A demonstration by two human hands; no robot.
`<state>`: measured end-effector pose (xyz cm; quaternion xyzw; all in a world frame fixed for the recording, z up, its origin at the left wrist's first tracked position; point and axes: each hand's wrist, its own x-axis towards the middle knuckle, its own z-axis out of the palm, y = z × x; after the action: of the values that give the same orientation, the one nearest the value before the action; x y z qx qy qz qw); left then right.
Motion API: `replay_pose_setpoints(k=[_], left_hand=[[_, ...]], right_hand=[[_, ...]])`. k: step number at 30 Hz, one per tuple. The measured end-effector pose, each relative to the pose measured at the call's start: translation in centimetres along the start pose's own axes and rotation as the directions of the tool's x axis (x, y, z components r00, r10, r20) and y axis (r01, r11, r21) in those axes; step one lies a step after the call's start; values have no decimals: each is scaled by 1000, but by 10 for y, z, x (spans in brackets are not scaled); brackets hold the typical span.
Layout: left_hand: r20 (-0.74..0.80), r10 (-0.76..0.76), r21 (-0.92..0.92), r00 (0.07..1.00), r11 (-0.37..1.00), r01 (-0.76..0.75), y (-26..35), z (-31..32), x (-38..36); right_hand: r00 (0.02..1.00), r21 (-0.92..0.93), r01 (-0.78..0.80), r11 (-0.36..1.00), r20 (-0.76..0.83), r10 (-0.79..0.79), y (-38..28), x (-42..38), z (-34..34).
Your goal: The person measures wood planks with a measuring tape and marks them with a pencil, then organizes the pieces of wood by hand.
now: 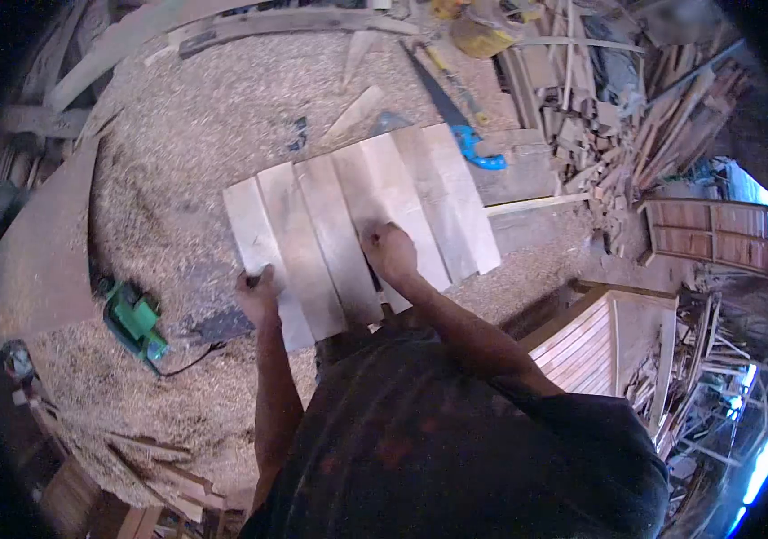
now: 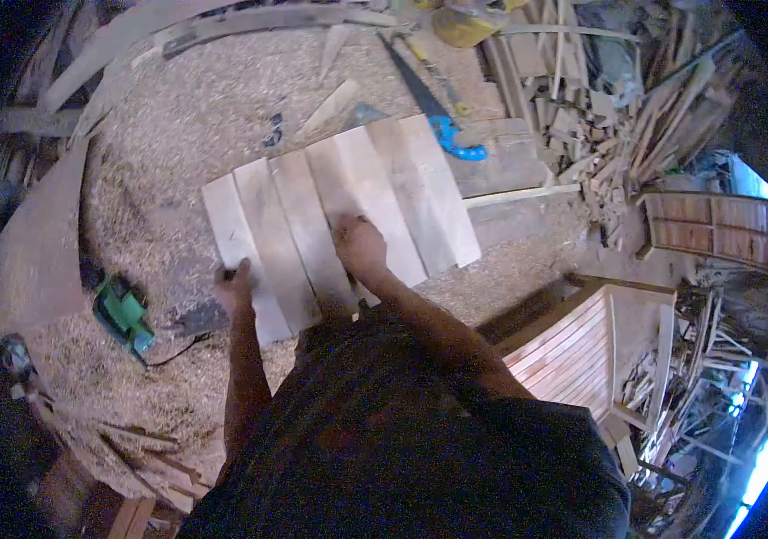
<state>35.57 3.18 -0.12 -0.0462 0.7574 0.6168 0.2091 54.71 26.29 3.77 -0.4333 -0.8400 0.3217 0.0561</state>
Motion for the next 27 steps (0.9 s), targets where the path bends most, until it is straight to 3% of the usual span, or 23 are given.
replay_pose_setpoints(k=[2,3,6,8,9,12,15,18,19,22,24,27], left_hand=[[-109,56,11,992,998,-55,-21,2,8],[-101,20,14,995,1000,-18,-27,0,11],[-59,-58,42,997,997,61,-38,-7,27],[-14,-78,72,997,994,79,-42,-11,34],[-131,-65,336,989,936,106,-35,-9,36],[-1,-139,9,990,990,139,-29,-13,34],[-82,-45,274,996,960,66,-27,-15,37],[-103,-86,376,991,919,119,0,-7,27],[-99,-80,360,992,926,110,2,-6,27],[-99,-74,342,992,934,104,0,-7,24],[-105,-75,377,992,920,109,-7,-9,29],[-16,0,254,1000,967,4,-17,-12,29]], right_hand=[[966,-36,-63,997,-254,52,31,19,-25],[953,-110,-44,993,-302,9,56,31,-48],[849,-134,-271,953,-499,171,162,52,-95],[883,-39,-385,922,-306,356,176,51,-124],[879,1,-445,896,-190,437,177,50,-129],[885,-171,-462,870,-155,439,164,33,-110],[868,-56,-473,879,-198,454,150,15,-105],[880,-43,-449,892,-194,434,155,6,-96],[891,-52,-427,903,-198,409,159,4,-94],[857,171,-365,915,-323,402,170,-19,-79],[868,242,-340,909,-290,402,185,-22,-71],[879,324,-354,878,-207,430,198,-25,-75]])
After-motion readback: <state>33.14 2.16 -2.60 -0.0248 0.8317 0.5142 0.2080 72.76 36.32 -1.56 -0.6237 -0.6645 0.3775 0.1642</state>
